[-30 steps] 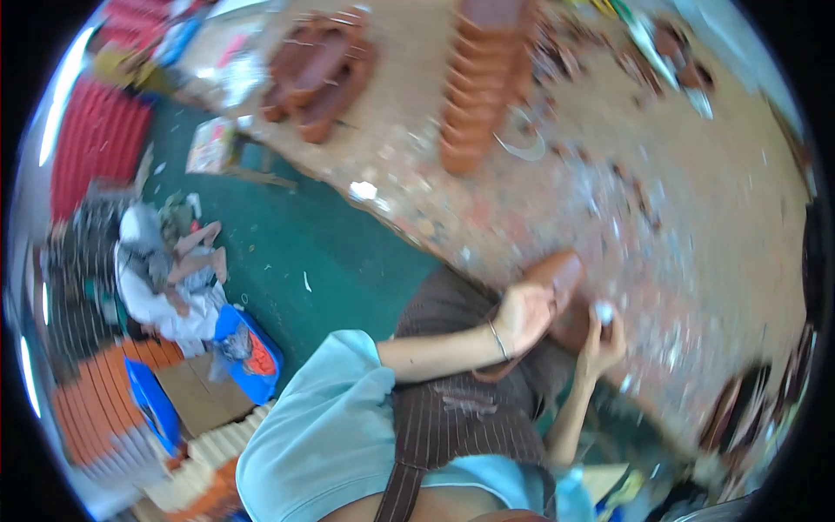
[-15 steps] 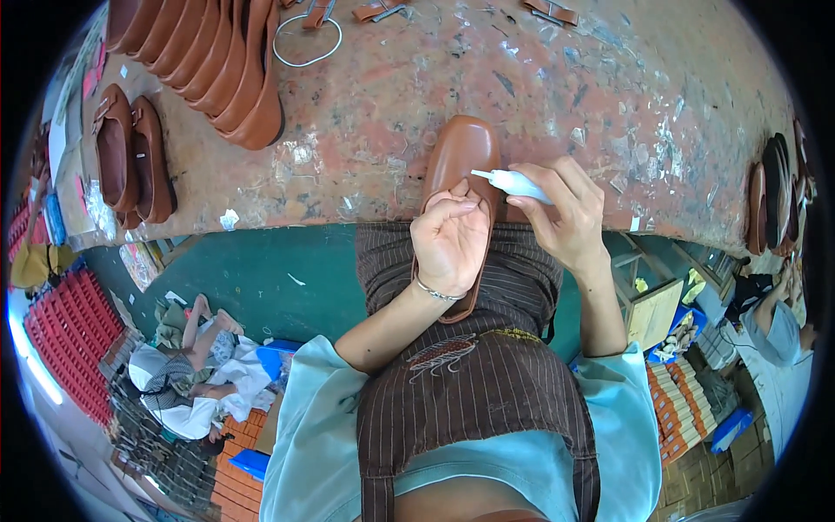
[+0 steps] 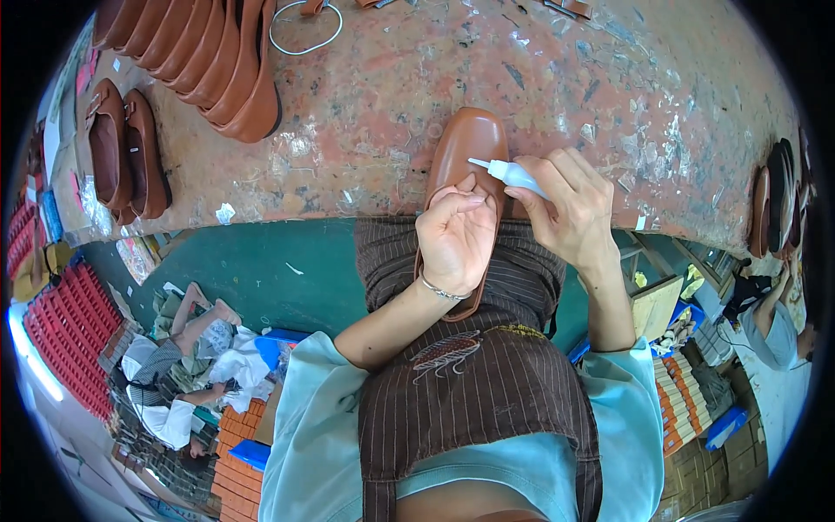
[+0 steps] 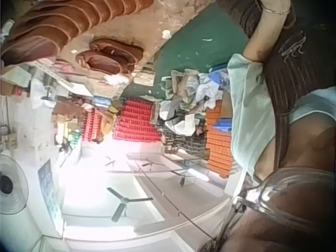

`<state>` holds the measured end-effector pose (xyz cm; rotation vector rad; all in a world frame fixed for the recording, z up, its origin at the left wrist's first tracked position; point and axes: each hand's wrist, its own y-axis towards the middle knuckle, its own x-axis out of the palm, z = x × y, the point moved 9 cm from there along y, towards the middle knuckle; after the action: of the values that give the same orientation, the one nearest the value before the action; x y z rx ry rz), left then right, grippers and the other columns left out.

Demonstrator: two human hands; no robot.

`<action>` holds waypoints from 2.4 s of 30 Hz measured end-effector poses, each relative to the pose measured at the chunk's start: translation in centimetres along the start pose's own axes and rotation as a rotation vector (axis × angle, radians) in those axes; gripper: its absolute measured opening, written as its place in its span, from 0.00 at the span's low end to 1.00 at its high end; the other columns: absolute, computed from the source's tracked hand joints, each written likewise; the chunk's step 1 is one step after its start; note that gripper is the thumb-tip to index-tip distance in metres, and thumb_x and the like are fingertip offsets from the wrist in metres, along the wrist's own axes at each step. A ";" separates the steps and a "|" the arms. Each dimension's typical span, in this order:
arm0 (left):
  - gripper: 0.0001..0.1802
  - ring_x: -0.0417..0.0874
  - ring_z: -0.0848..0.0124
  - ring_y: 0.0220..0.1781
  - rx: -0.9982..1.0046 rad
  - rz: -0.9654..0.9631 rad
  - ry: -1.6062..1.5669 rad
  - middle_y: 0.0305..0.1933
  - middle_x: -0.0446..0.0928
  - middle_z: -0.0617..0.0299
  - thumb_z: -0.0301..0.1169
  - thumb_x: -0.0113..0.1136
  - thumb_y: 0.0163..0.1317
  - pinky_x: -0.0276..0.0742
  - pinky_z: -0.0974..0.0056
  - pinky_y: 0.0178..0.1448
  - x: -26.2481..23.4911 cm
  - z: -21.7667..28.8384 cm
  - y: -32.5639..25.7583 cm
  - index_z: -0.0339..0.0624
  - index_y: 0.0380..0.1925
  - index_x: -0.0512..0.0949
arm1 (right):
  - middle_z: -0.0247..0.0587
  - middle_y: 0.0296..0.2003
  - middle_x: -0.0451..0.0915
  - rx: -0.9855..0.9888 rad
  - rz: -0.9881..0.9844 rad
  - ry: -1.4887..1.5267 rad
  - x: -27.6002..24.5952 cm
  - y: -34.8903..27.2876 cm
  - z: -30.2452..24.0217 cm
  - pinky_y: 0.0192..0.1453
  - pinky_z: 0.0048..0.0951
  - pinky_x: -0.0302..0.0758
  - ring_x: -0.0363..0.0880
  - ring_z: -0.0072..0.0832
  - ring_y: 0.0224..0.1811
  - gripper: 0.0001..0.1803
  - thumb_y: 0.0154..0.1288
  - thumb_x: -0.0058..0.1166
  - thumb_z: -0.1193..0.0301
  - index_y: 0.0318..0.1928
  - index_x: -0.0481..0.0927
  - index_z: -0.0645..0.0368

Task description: Applying glue and attaching decorative buckles to the front of brown flat shoes.

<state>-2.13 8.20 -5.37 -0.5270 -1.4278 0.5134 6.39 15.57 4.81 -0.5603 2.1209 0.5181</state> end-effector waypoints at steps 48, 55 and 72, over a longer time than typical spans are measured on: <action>0.06 0.72 0.68 0.42 0.044 0.014 0.061 0.35 0.74 0.60 0.19 0.46 0.49 0.64 0.61 0.54 -0.1 0.3 0.0 0.38 0.19 0.73 | 0.37 0.25 0.73 0.084 -0.111 -0.065 -1.6 0.3 0.0 0.26 0.35 0.71 0.74 0.36 0.28 0.09 0.49 0.62 0.70 0.28 0.75 0.59; 0.06 0.70 0.70 0.35 0.025 0.072 0.040 0.32 0.75 0.61 0.19 0.48 0.47 0.64 0.64 0.50 0.0 0.1 -0.2 0.39 0.17 0.72 | 0.37 0.32 0.80 0.497 0.338 0.451 -5.5 -4.2 11.5 0.43 0.25 0.72 0.76 0.22 0.35 0.09 0.59 0.59 0.73 0.39 0.80 0.65; 0.06 0.71 0.71 0.33 0.022 0.079 0.071 0.34 0.80 0.59 0.18 0.47 0.44 0.65 0.65 0.51 -0.9 0.4 0.0 0.39 0.16 0.72 | 0.42 0.46 0.78 0.065 0.603 -0.167 -6.2 2.7 6.9 0.57 0.40 0.67 0.72 0.40 0.54 0.16 0.53 0.57 0.78 0.45 0.79 0.58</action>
<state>-2.57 7.61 -6.08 -0.5803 -1.3365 0.5669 12.54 22.80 6.56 0.1732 2.1173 0.7906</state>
